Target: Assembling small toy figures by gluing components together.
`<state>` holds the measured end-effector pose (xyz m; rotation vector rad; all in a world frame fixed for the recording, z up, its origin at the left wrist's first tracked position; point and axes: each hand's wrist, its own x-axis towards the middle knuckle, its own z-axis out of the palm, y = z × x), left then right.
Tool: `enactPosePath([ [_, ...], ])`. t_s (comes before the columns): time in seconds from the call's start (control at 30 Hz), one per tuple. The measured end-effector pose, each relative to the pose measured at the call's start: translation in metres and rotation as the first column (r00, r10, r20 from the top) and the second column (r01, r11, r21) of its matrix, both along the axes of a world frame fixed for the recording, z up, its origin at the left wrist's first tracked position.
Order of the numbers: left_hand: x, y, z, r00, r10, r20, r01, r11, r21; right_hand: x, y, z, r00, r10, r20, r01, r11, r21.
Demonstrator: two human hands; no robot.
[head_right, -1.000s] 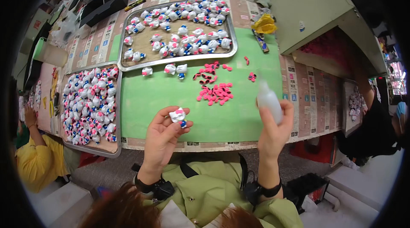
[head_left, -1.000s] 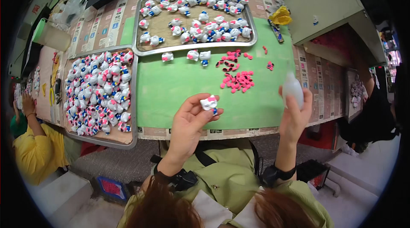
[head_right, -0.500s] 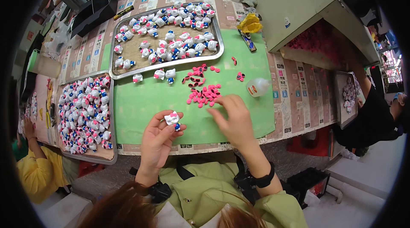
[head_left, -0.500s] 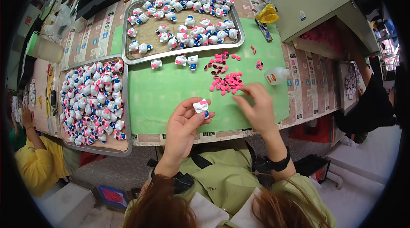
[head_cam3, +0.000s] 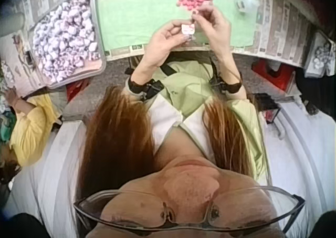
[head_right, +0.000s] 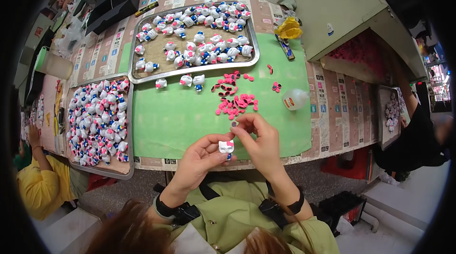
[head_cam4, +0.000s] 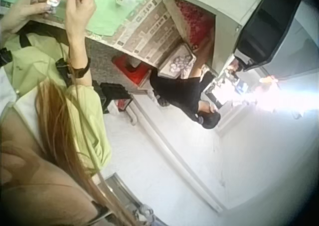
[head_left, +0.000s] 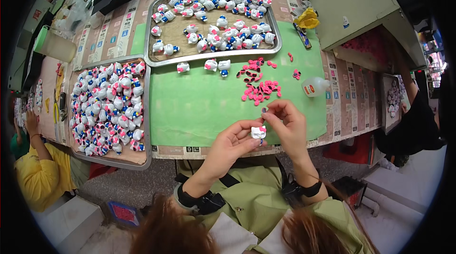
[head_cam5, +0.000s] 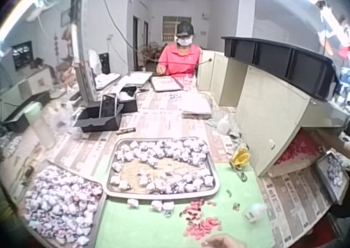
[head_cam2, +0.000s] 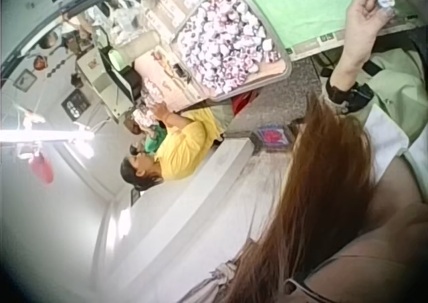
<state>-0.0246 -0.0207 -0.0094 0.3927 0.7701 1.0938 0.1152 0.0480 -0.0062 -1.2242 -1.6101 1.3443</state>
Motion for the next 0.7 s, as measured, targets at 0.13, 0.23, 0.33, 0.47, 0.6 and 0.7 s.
enactPosePath([
  [0.13, 0.0, -0.001, 0.0, 1.0, 0.019, -0.022, -0.019, 1.0, 0.012, -0.004, -0.001, -0.001, 0.997, 0.021, 0.08, -0.034, 0.987, 0.16],
  [0.23, 0.0, -0.004, -0.004, 0.999, 0.002, -0.044, -0.002, 1.0, 0.016, 0.001, -0.001, 0.001, 0.988, 0.084, 0.132, -0.107, 0.978, 0.181],
  [0.33, 0.0, -0.004, -0.002, 0.998, 0.017, -0.056, -0.018, 1.0, -0.015, 0.003, -0.001, 0.001, 0.989, 0.026, 0.147, -0.06, 0.971, 0.231],
  [0.47, -0.003, -0.001, 0.002, 0.994, 0.09, -0.069, -0.092, 0.995, -0.027, 0.007, -0.01, 0.002, 0.997, -0.053, 0.056, 0.027, 0.921, 0.388],
  [0.6, -0.003, -0.001, 0.001, 0.992, 0.103, -0.079, -0.105, 0.994, -0.023, 0.003, -0.017, 0.011, 0.992, 0.085, 0.097, -0.124, 0.835, 0.537],
  [0.7, -0.003, -0.003, 0.003, 0.99, 0.111, -0.081, -0.112, 0.994, -0.01, 0.001, -0.017, 0.009, 0.98, 0.132, 0.152, -0.198, 0.762, 0.616],
])
